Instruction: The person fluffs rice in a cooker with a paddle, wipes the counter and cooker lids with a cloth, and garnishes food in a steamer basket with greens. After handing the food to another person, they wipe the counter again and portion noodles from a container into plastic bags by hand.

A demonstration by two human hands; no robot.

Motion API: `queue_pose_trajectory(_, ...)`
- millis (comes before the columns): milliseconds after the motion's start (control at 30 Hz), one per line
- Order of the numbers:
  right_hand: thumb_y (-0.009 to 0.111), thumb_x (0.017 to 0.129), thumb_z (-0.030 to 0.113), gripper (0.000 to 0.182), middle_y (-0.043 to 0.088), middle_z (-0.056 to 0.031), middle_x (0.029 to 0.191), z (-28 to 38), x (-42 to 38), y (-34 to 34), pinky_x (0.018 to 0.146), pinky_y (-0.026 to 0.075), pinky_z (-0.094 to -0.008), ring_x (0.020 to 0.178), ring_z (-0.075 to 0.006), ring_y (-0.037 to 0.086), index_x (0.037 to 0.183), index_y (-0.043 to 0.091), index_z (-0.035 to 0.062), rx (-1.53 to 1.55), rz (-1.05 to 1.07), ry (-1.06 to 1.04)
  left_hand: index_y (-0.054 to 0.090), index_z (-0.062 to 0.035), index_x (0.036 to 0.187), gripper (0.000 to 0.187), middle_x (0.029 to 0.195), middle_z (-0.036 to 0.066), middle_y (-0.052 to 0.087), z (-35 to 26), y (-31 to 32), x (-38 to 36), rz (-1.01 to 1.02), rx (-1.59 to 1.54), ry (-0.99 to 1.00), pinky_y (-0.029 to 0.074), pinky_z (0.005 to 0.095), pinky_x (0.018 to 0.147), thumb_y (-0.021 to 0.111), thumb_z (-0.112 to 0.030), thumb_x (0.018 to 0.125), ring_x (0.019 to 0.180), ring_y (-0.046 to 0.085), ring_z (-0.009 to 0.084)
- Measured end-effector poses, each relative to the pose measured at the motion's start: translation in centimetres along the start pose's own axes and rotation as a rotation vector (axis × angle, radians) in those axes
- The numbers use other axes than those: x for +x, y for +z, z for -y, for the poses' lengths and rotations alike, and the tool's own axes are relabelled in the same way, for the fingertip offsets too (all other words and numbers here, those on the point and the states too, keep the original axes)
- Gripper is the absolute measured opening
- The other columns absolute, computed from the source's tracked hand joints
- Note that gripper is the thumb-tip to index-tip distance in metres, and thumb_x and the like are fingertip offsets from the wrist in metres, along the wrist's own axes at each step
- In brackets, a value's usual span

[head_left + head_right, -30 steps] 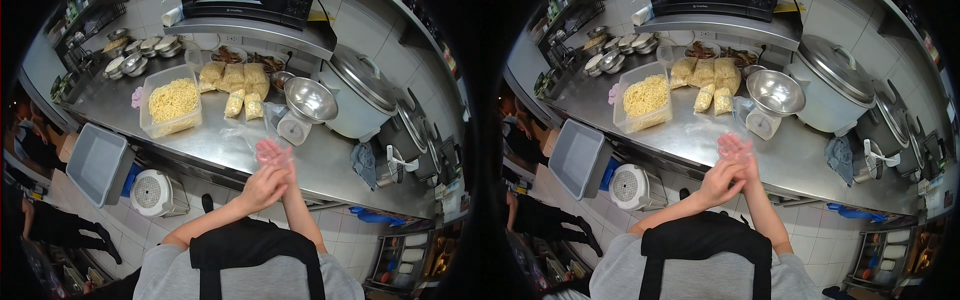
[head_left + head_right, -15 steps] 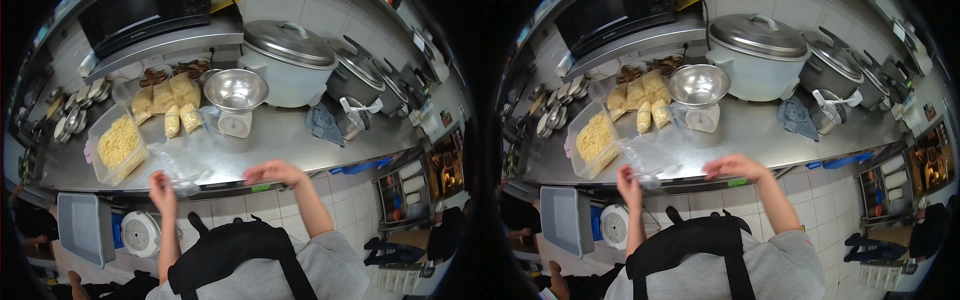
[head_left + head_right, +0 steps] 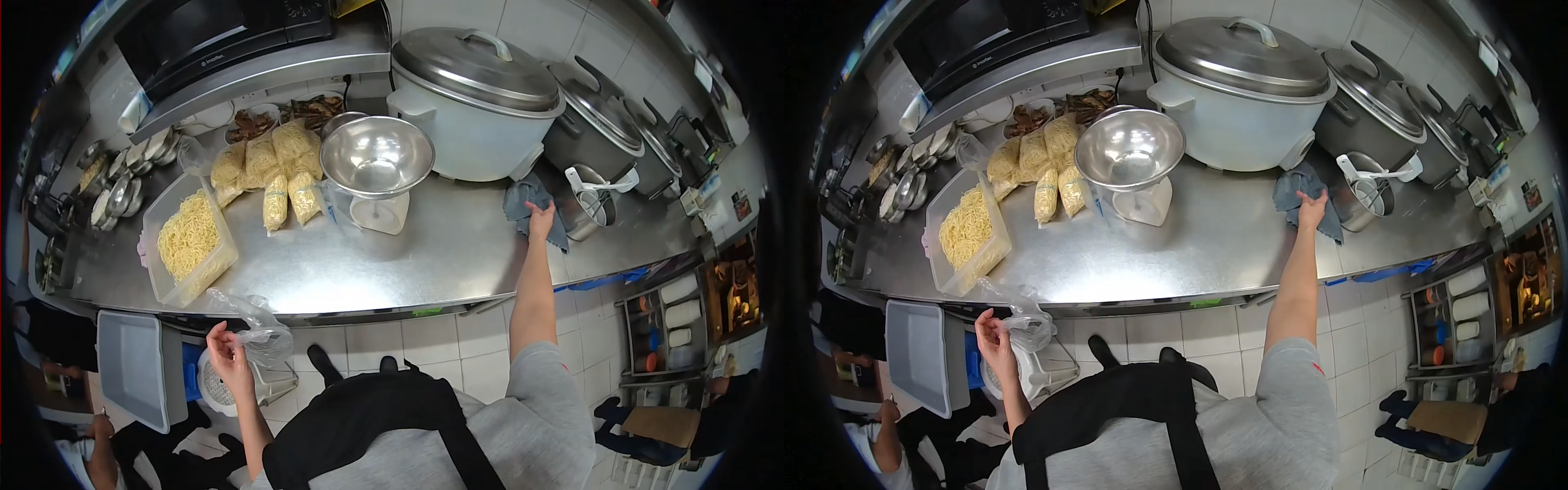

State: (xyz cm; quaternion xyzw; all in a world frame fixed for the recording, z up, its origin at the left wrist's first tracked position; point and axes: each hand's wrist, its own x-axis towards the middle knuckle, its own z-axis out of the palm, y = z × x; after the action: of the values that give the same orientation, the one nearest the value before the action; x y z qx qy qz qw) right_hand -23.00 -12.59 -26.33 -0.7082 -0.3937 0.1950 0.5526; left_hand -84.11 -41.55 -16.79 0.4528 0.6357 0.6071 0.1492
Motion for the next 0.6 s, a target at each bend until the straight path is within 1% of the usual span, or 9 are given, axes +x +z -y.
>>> queue_pose_trajectory(67,0.054,0.085,0.007,0.064,0.064,-0.0176,0.104,-0.4,0.0,-0.5,0.094,0.036,-0.0264,0.107,-0.0219,0.056,0.137,0.017,-0.0004,-0.088,-0.138,-0.107,0.049,-0.0008,0.111,0.034,0.082,0.001,0.049,0.0,0.1,-0.1,0.02,-0.02,-0.016,0.036,0.0165,0.063,0.052,0.008,0.078,0.07,0.044,0.0052)
queue_pose_trajectory(200,0.053,0.084,0.005,0.066,0.059,-0.0169,0.116,-2.4,1.0,-1.3,0.094,0.036,-0.0294,0.106,-0.027,0.056,0.138,0.015,0.0054,-0.086,-0.334,-0.345,0.049,-0.0009,0.111,0.033,0.082,0.001,0.049,-0.5,1.0,0.2,0.049,-0.147,-0.039,0.037,0.0165,0.063,0.053,0.006,0.079,0.071,0.045,0.0051)
queue_pose_trajectory(300,0.056,0.083,0.009,0.068,0.042,-0.0166,0.134,0.4,-2.2,-3.8,0.099,0.033,-0.0408,0.123,-0.0395,0.038,0.14,0.02,0.0163,-0.169,0.114,-0.213,0.049,-0.001,0.112,0.033,0.081,0.0,0.049,-1.4,2.3,1.1,0.078,-0.129,0.032,0.037,0.0165,0.061,0.053,0.005,0.08,0.069,0.045,0.0048)
queue_pose_trajectory(333,0.056,0.083,0.009,0.068,0.042,-0.0166,0.134,1.0,-3.2,-4.6,0.099,0.033,-0.0408,0.123,-0.0395,0.038,0.14,0.02,0.0163,-0.17,0.118,-0.213,0.049,-0.001,0.112,0.033,0.081,0.0,0.049,-1.6,2.8,1.4,0.076,-0.128,0.03,0.037,0.0165,0.061,0.053,0.005,0.08,0.069,0.045,0.0048)
queue_pose_trajectory(400,0.059,0.08,0.014,0.066,0.041,-0.0173,0.134,1.8,-4.8,-4.1,0.1,0.032,-0.044,0.125,-0.0404,0.034,0.138,0.028,0.0124,-1.049,0.154,-0.32,0.049,-0.0021,0.113,0.033,0.081,0.0,0.049,-2.1,3.8,2.4,0.101,-0.125,-0.006,0.038,0.0172,0.059,0.053,0.004,0.081,0.067,0.046,0.0051)
queue_pose_trajectory(433,0.061,0.077,0.019,0.065,0.044,-0.0172,0.131,3.2,-5.0,-3.9,0.1,0.032,-0.0434,0.121,-0.0391,0.039,0.135,0.033,0.0078,-0.963,0.055,-0.384,0.049,-0.0026,0.113,0.033,0.081,0.0,0.049,-2.9,4.3,2.9,0.14,-0.13,-0.009,0.038,0.0175,0.058,0.053,0.003,0.081,0.066,0.047,0.0051)
queue_pose_trajectory(500,0.059,0.079,0.009,0.047,0.05,-0.0178,0.122,5.6,-6.2,-2.3,0.093,0.038,-0.0382,0.111,-0.0324,0.049,0.124,0.046,0.0027,-0.443,-0.057,-0.699,0.049,-0.0046,0.115,0.035,0.08,0.0,0.049,-3.9,5.7,4.2,0.197,-0.117,0.014,0.04,0.0195,0.055,0.054,0.002,0.081,0.064,0.047,0.0048)
queue_pose_trajectory(567,0.056,0.083,0.006,0.027,0.061,-0.0126,0.102,13.2,-12.8,0.5,0.082,0.045,-0.0331,0.092,-0.0255,0.059,0.109,0.057,0.0006,0.085,0.157,-0.569,0.047,-0.0065,0.118,0.045,0.079,0.002,0.051,-5.7,6.5,4.9,0.269,0.026,0.084,0.041,0.0223,0.054,0.057,0.004,0.076,0.059,0.049,0.0072)
queue_pose_trajectory(600,0.055,0.083,0.005,0.025,0.061,-0.0123,0.101,17.1,-17.3,1.3,0.083,0.045,-0.0316,0.093,-0.0233,0.059,0.107,0.057,-0.0008,0.096,0.319,-0.641,0.045,-0.0071,0.12,0.048,0.079,0.004,0.052,-6.9,7.0,5.1,0.303,0.079,0.114,0.042,0.0232,0.054,0.058,0.005,0.074,0.057,0.051,0.0088)
